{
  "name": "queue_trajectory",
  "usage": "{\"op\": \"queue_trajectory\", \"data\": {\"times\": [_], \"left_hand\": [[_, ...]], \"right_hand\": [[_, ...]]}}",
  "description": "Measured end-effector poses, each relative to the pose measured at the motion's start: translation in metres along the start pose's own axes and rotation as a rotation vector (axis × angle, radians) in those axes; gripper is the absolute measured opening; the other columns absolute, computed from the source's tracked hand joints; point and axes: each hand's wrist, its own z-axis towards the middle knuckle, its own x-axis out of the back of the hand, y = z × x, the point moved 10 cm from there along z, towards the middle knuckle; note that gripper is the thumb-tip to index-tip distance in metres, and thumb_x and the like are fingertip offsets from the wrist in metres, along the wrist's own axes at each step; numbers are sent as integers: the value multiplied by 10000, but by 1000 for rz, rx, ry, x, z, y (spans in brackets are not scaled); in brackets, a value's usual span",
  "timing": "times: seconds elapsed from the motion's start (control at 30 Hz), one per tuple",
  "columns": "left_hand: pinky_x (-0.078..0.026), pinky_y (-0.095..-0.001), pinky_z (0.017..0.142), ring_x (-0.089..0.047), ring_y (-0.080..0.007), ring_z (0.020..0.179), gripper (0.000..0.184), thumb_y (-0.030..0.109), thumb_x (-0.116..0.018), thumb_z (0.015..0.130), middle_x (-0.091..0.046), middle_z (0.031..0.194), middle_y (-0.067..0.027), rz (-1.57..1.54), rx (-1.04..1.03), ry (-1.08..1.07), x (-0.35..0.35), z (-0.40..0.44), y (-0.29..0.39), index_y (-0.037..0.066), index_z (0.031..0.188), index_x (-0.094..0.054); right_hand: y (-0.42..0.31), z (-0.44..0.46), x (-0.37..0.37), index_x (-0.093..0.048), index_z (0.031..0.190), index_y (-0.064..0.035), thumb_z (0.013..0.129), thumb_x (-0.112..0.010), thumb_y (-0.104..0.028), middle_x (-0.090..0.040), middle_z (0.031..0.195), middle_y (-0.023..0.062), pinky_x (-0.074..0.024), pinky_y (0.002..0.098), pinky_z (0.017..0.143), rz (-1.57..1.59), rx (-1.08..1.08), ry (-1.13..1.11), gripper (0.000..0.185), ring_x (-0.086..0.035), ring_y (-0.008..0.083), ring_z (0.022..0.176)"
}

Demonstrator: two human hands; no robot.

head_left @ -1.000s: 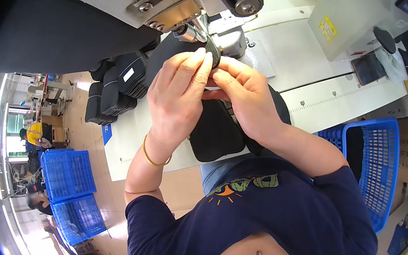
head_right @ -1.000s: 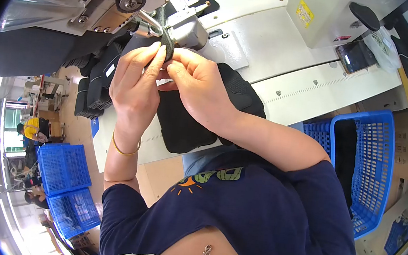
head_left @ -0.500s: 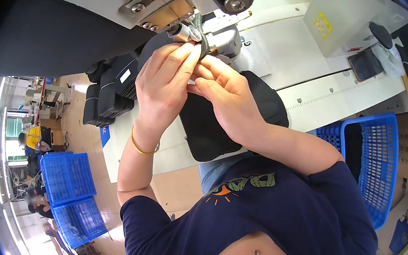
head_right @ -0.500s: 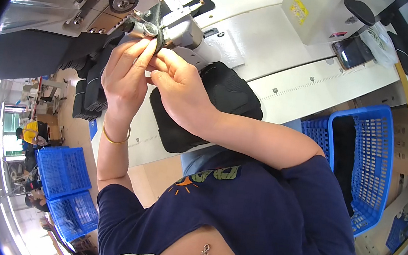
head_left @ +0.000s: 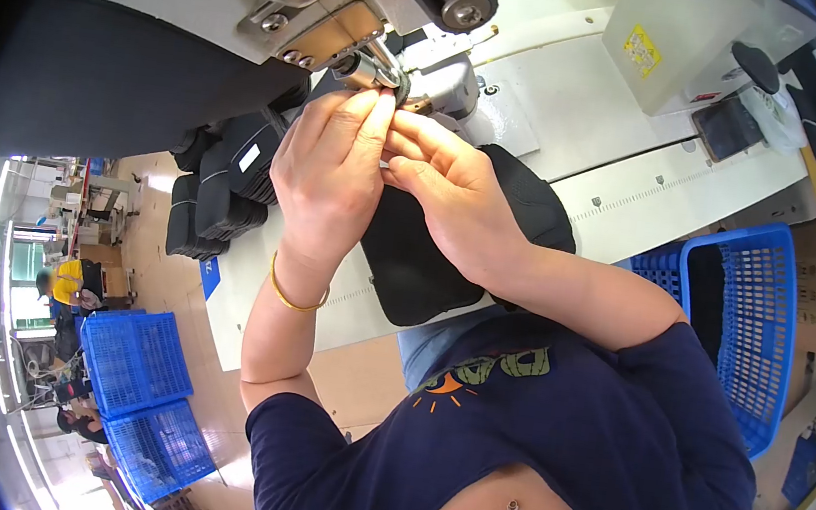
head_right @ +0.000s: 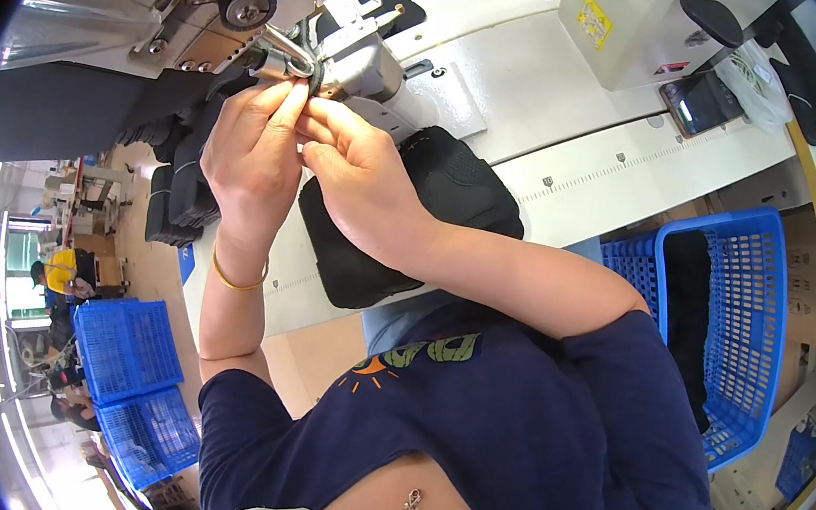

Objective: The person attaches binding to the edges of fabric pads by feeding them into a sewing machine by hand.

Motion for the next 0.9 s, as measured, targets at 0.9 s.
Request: {"op": "queue_trajectory", "data": {"times": [0.9], "left_hand": [[-526, -336, 655, -637, -240, 737, 121, -43, -710, 774, -657, 827, -76, -23, 289, -39, -1, 12, 0, 16, 878, -690]], "right_hand": [[-9, -8, 25, -562, 1291, 46, 1027, -467, -50, -659, 1180, 87, -489, 260, 959, -198, -58, 43, 297, -612, 99, 1061]]}}
